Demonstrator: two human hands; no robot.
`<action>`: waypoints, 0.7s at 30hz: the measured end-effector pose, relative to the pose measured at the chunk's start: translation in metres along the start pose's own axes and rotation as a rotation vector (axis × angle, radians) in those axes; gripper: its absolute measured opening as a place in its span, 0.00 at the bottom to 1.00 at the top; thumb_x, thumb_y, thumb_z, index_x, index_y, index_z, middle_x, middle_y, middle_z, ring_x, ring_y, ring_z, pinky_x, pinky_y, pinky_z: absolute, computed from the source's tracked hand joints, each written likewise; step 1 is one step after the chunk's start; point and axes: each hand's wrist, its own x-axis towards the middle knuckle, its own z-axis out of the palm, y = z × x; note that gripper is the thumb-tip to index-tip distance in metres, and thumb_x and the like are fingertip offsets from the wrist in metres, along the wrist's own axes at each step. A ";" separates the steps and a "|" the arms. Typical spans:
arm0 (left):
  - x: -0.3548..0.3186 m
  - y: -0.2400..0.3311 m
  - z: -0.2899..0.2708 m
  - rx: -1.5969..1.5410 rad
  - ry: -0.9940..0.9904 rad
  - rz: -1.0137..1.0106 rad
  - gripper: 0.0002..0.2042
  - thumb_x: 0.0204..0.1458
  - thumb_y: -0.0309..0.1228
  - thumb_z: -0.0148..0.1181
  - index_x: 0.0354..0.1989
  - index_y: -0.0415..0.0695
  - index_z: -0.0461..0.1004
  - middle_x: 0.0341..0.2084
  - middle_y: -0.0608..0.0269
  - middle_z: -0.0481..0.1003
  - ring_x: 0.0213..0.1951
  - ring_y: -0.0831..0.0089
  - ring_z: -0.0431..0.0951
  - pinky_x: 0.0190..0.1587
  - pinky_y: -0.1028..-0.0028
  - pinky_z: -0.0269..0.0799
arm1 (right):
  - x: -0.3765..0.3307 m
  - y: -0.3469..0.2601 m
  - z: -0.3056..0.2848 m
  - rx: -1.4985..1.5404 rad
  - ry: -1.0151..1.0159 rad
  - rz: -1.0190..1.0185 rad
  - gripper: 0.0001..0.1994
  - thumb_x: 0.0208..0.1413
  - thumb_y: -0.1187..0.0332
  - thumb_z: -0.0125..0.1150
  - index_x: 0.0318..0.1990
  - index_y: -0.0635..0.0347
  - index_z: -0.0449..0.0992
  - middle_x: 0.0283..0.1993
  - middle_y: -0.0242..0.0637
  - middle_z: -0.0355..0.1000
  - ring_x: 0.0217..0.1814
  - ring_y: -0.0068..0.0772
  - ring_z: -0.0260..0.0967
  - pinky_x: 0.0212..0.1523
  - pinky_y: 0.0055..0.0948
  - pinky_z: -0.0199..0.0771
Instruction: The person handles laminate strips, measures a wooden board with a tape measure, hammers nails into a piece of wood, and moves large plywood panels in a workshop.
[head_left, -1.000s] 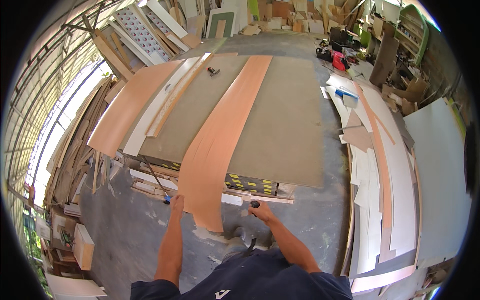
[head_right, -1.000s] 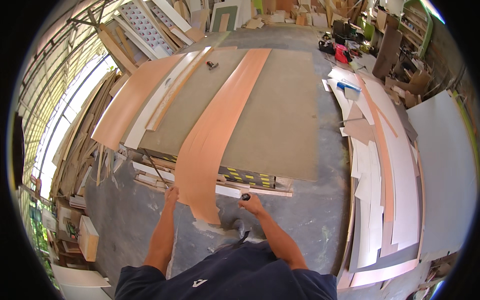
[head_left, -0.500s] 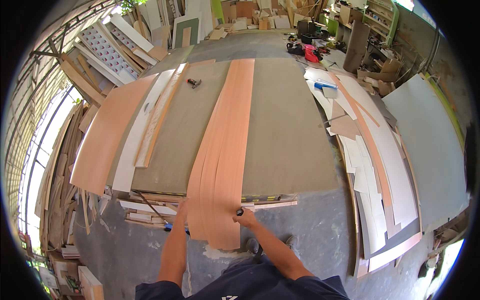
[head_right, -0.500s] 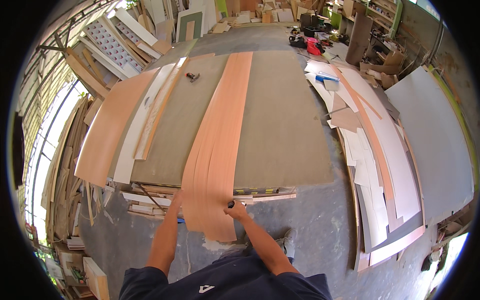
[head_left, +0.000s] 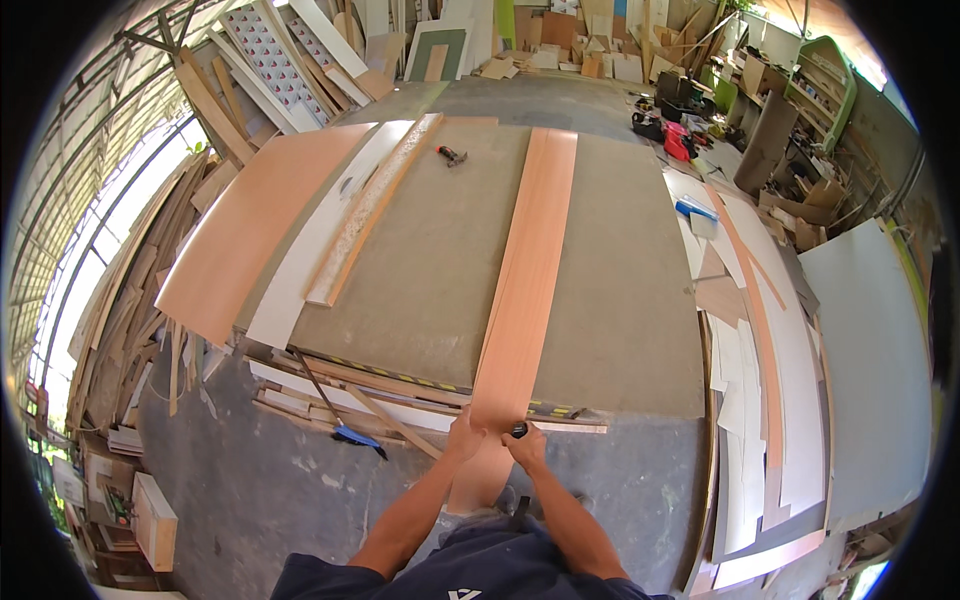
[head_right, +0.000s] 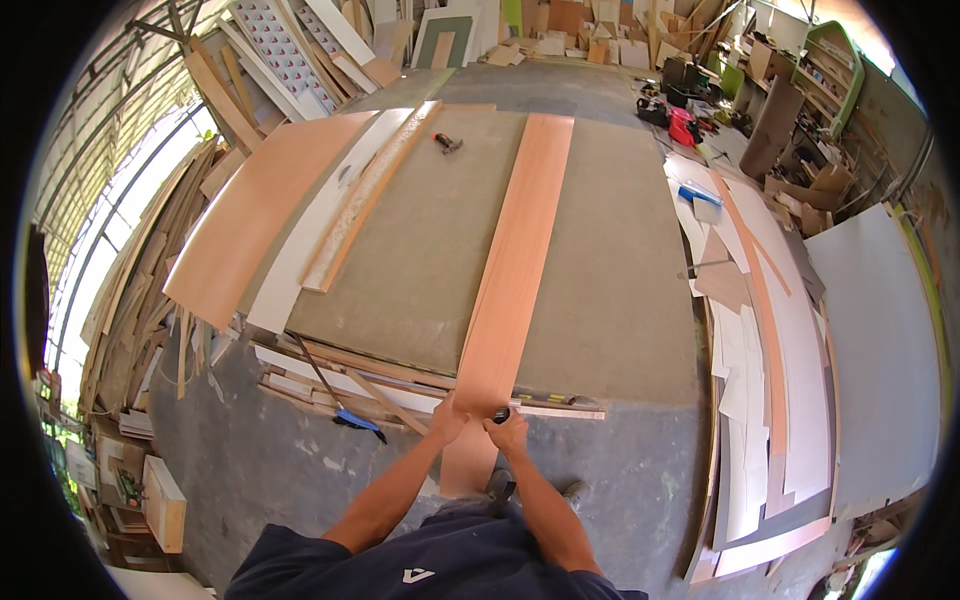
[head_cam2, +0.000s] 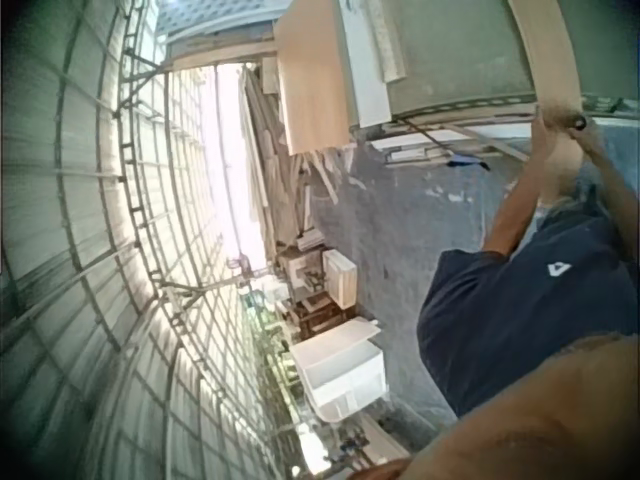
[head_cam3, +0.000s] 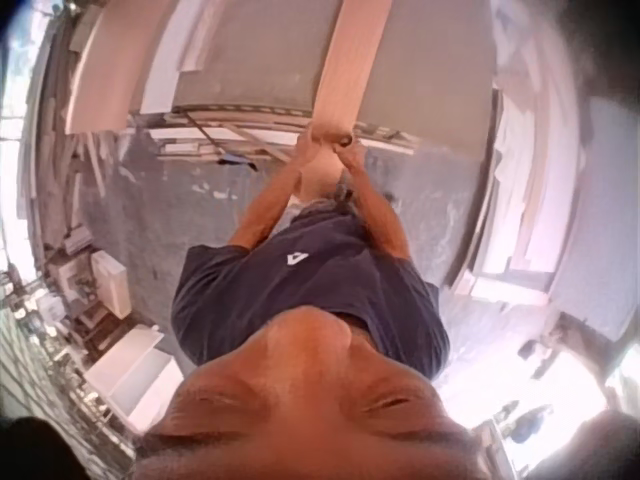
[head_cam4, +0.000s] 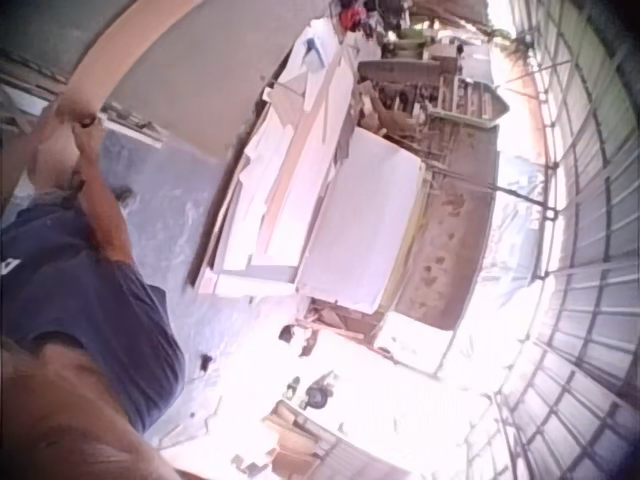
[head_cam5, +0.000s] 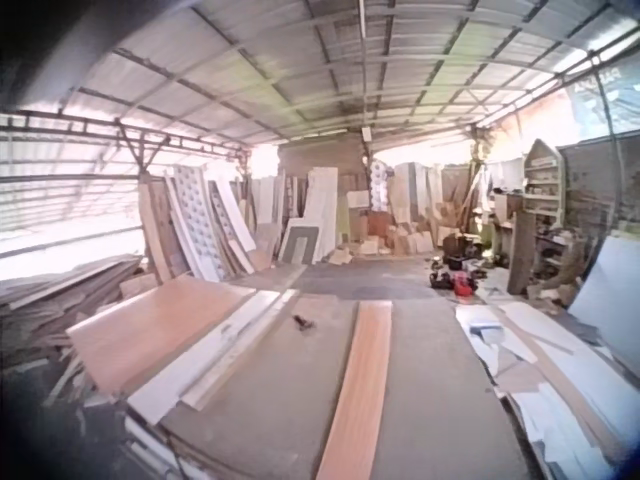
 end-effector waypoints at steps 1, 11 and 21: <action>-0.007 0.007 0.003 0.033 0.012 -0.016 0.28 0.43 0.25 0.62 0.56 0.32 0.64 0.43 0.39 0.75 0.49 0.46 0.75 0.52 0.61 0.70 | -0.007 -0.004 -0.009 -0.021 0.006 0.008 0.25 0.31 0.59 0.69 0.40 0.64 0.77 0.32 0.48 0.77 0.36 0.45 0.76 0.41 0.38 0.75; -0.038 0.014 0.048 -0.074 -0.027 0.160 0.25 0.43 0.20 0.58 0.55 0.33 0.66 0.32 0.47 0.78 0.37 0.55 0.80 0.42 0.65 0.74 | -0.033 0.025 -0.066 -0.011 -0.055 -0.052 0.28 0.35 0.55 0.68 0.44 0.65 0.76 0.38 0.55 0.76 0.44 0.53 0.75 0.47 0.42 0.74; -0.024 0.033 0.084 0.002 0.002 0.113 0.28 0.44 0.19 0.59 0.58 0.30 0.64 0.36 0.48 0.78 0.39 0.58 0.80 0.44 0.67 0.74 | -0.010 0.049 -0.102 -0.024 -0.102 -0.079 0.30 0.35 0.56 0.67 0.46 0.70 0.72 0.40 0.58 0.75 0.45 0.56 0.74 0.49 0.43 0.73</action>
